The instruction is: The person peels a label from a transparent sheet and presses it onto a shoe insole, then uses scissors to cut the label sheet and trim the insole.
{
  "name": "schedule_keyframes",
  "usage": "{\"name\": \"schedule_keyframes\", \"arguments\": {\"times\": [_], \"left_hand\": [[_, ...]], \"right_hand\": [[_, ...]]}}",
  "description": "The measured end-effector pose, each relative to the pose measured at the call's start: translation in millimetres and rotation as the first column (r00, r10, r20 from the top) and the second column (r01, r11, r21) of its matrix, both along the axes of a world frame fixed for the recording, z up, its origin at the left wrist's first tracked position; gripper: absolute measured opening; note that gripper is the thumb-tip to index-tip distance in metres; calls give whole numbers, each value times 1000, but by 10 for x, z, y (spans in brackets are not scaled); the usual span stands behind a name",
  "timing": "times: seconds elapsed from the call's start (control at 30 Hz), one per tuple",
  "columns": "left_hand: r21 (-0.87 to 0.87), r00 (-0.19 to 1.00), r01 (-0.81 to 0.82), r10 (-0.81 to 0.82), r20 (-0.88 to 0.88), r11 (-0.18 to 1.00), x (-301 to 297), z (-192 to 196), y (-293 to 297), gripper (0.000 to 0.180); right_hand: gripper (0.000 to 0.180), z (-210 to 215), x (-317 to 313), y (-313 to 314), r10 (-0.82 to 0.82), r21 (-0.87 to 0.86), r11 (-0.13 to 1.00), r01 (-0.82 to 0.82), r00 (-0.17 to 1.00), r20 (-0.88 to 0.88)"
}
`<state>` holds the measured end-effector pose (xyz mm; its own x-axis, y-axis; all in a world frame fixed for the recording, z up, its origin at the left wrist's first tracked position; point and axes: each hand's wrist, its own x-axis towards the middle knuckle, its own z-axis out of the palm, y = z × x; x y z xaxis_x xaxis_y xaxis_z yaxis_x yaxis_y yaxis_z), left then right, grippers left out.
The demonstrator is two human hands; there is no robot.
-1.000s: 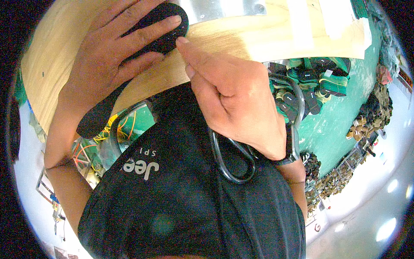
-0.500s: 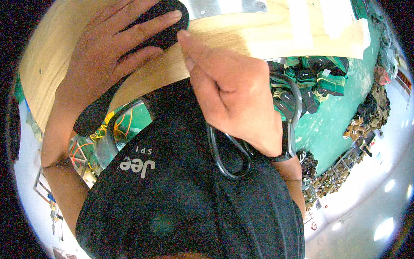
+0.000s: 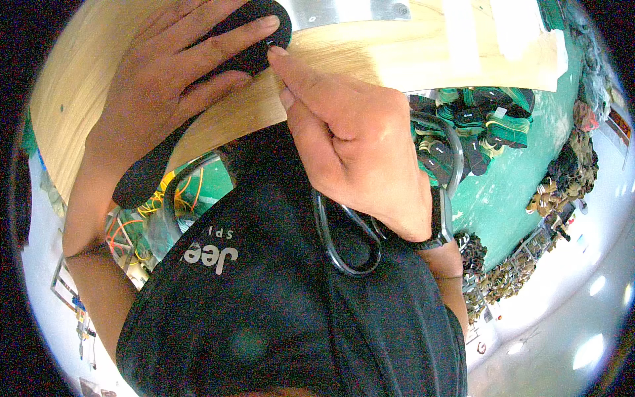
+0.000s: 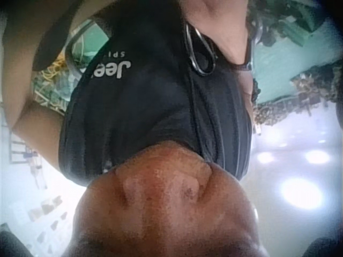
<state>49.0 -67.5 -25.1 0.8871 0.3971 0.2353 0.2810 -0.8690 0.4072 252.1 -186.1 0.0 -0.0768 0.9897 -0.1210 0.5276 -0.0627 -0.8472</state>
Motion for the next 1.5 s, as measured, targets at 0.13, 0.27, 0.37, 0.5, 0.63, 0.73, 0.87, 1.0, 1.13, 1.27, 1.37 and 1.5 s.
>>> {"name": "schedule_keyframes", "arguments": {"times": [0.13, 0.27, 0.37, 0.5, 0.63, 0.73, 0.87, 1.0, 1.13, 1.27, 1.37, 1.5], "left_hand": [[54, 999, 9, -7, -34, 998, 24, 60, 16, 44], [53, 999, -2, 0, 45, 999, 0, -33, 32, 45], [63, 998, 11, -15, 66, 998, 21, -42, 8, 45], [68, 999, -16, 13, 49, 998, 4, -44, -2, 45], [79, 1000, 6, -5, -7, 997, 21, 6, 11, 45], [91, 1000, -3, 3, 7, 996, -1, -14, -34, 45], [61, 1000, 0, -2, 29, 998, 22, -7, 10, 45], [28, 997, -29, 27, 70, 999, 11, -41, -33, 45], [98, 999, -12, 8, 38, 995, 17, -53, 13, 44], [42, 999, -12, 10, 42, 999, 31, -67, 8, 45], [118, 1000, -20, 17, 22, 993, 23, -103, -7, 46], [182, 1000, -18, 19, -1, 983, 12, -90, -16, 45]], "right_hand": [[34, 7, 23, -2, 21, 10, 1000, -21, 1000, 7], [33, 5, 16, 39, -80, 27, 997, 79, 996, 48], [33, -1, 37, -31, -18, 17, 1000, 17, 999, 37], [33, 10, 19, 52, -136, 24, 990, 136, 990, 22], [33, -17, 74, -7, 28, 74, 997, -32, 998, 60], [33, -1, 32, 15, 7, 4, 1000, -8, 1000, 10], [33, 8, 12, 11, -44, -27, 999, 43, 999, -10], [33, 0, 20, 6, -18, 3, 1000, 18, 1000, 15], [33, -10, 24, 56, 5, 33, 999, -6, 999, 46], [33, -5, 6, 34, 14, 2, 1000, -14, 1000, 15], [33, -10, -33, 22, -68, -14, 998, 68, 998, -1], [32, -50, -19, 19, -150, 49, 988, 148, 988, 30]]}}
